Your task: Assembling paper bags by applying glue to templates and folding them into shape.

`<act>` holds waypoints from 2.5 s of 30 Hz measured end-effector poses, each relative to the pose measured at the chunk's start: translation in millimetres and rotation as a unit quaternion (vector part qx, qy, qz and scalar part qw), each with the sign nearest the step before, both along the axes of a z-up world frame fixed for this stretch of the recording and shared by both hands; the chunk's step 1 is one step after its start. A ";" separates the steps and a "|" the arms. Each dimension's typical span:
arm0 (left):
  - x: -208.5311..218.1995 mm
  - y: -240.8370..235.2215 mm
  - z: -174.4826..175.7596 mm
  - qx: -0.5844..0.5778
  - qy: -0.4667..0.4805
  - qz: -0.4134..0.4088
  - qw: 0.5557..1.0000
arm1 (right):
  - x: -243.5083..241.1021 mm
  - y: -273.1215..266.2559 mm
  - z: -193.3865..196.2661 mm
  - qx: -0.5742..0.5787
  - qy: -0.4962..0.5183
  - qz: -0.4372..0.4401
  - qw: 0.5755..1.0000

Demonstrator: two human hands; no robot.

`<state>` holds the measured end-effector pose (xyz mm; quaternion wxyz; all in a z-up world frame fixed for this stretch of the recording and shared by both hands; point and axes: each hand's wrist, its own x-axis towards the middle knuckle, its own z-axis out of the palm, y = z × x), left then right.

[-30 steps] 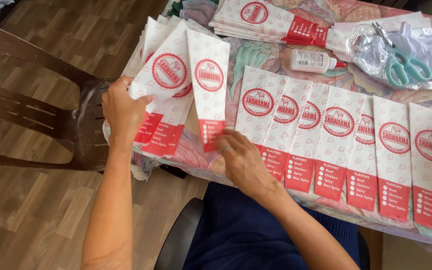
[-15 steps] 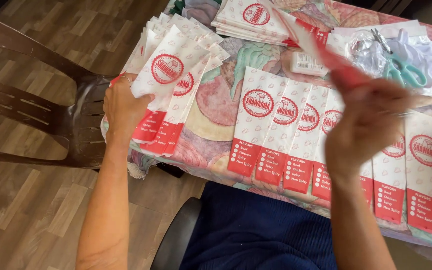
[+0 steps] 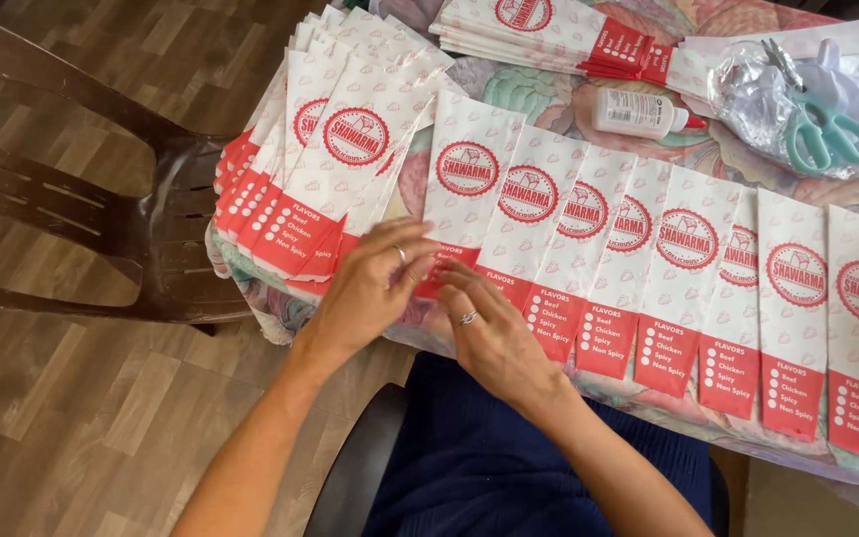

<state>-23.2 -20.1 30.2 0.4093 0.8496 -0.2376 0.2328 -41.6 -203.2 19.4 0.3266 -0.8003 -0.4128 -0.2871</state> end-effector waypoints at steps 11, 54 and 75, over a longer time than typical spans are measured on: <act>-8.1 0.1 -52.0 0.062 0.100 -0.012 0.993 | -12.2 -49.6 4.8 0.030 0.068 -0.053 0.996; -35.5 -0.6 -29.9 -0.084 0.133 0.062 0.986 | -9.2 -10.1 -12.2 0.080 0.260 -0.068 0.960; 60.1 115.9 -83.5 0.217 -0.099 0.389 0.890 | -19.3 -8.1 -31.0 -0.046 0.099 -0.078 0.991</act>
